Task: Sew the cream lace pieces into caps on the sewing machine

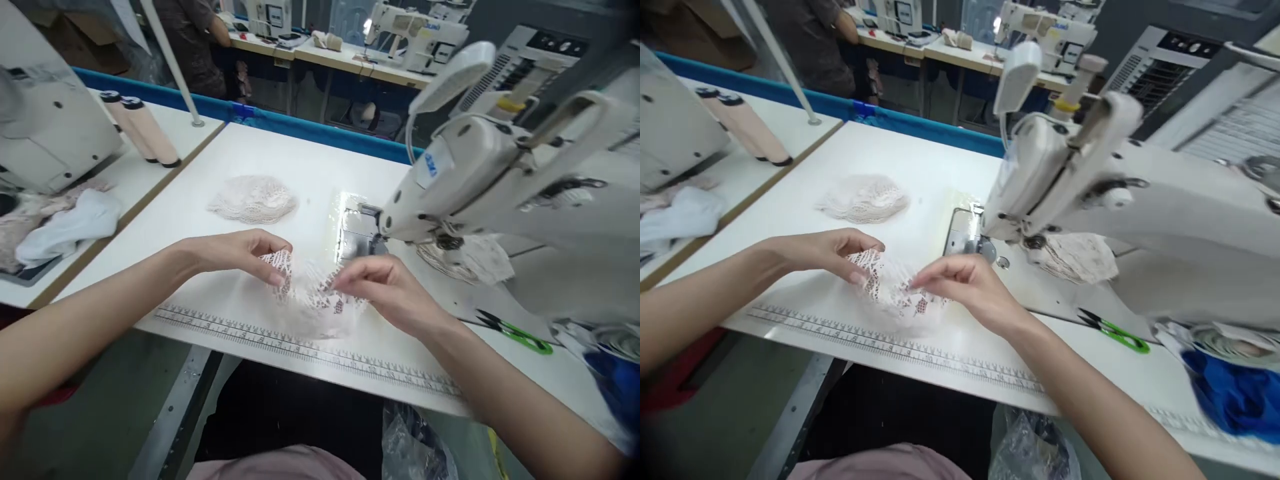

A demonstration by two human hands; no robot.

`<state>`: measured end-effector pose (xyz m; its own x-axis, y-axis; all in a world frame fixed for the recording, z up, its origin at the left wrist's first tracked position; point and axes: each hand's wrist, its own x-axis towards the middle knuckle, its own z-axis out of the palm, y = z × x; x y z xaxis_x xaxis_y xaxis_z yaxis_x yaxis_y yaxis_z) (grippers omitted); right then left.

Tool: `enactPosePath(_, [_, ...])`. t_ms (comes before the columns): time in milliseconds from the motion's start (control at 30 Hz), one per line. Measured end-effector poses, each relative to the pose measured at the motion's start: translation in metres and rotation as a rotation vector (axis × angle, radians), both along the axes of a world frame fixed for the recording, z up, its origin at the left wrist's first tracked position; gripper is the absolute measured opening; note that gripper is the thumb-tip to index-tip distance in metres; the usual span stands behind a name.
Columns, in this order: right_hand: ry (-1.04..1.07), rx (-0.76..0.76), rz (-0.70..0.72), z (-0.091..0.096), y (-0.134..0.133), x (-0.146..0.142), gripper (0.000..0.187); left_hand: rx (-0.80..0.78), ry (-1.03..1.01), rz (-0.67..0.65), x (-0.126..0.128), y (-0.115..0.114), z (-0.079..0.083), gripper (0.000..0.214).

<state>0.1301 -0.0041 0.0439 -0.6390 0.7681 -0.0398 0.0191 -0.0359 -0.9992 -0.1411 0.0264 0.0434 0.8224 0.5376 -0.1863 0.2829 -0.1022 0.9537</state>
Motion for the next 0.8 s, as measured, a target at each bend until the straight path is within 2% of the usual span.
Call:
enactPosePath(67, [-0.051, 0.037, -0.011, 0.001, 0.004, -0.012, 0.012, -0.095, -0.074, 0.161, -0.023, -0.004, -0.002, 0.016])
enactPosePath(133, [-0.096, 0.096, -0.037, 0.004, 0.014, -0.03, 0.019, -0.074, -0.115, 0.397, -0.043, -0.001, -0.002, 0.018])
enactPosePath(200, [-0.097, 0.181, -0.088, 0.007, 0.03, -0.051, 0.03, 0.082, -0.1, 0.642, -0.059, 0.015, 0.001, 0.02])
enactPosePath(267, [-0.067, 0.253, -0.14, 0.007, 0.053, -0.072, 0.043, 0.28, -0.036, 0.799, -0.069, 0.042, 0.003, 0.021])
enactPosePath(333, [-0.079, 0.287, -0.164, 0.001, 0.079, -0.09, 0.053, 0.392, 0.061, 0.862, -0.074, 0.075, 0.002, 0.023])
enactPosePath(400, [-0.133, 0.255, -0.171, -0.009, 0.104, -0.102, 0.061, 0.507, 0.242, 0.889, -0.075, 0.104, -0.003, 0.025])
enactPosePath(500, [-0.236, 0.171, -0.159, -0.023, 0.13, -0.11, 0.067, 0.573, 0.334, 0.908, -0.074, 0.131, -0.017, 0.021])
enactPosePath(633, [-0.302, 0.152, -0.161, -0.032, 0.144, -0.111, 0.07, 0.668, 0.412, 0.994, -0.072, 0.136, -0.03, 0.013])
enactPosePath(733, [-0.33, 0.172, -0.189, -0.032, 0.146, -0.111, 0.067, 0.687, 0.471, 1.045, -0.073, 0.131, -0.03, 0.013])
enactPosePath(800, [-0.353, 0.188, -0.2, -0.033, 0.147, -0.112, 0.065, 0.64, 0.489, 1.054, -0.075, 0.125, -0.027, 0.017])
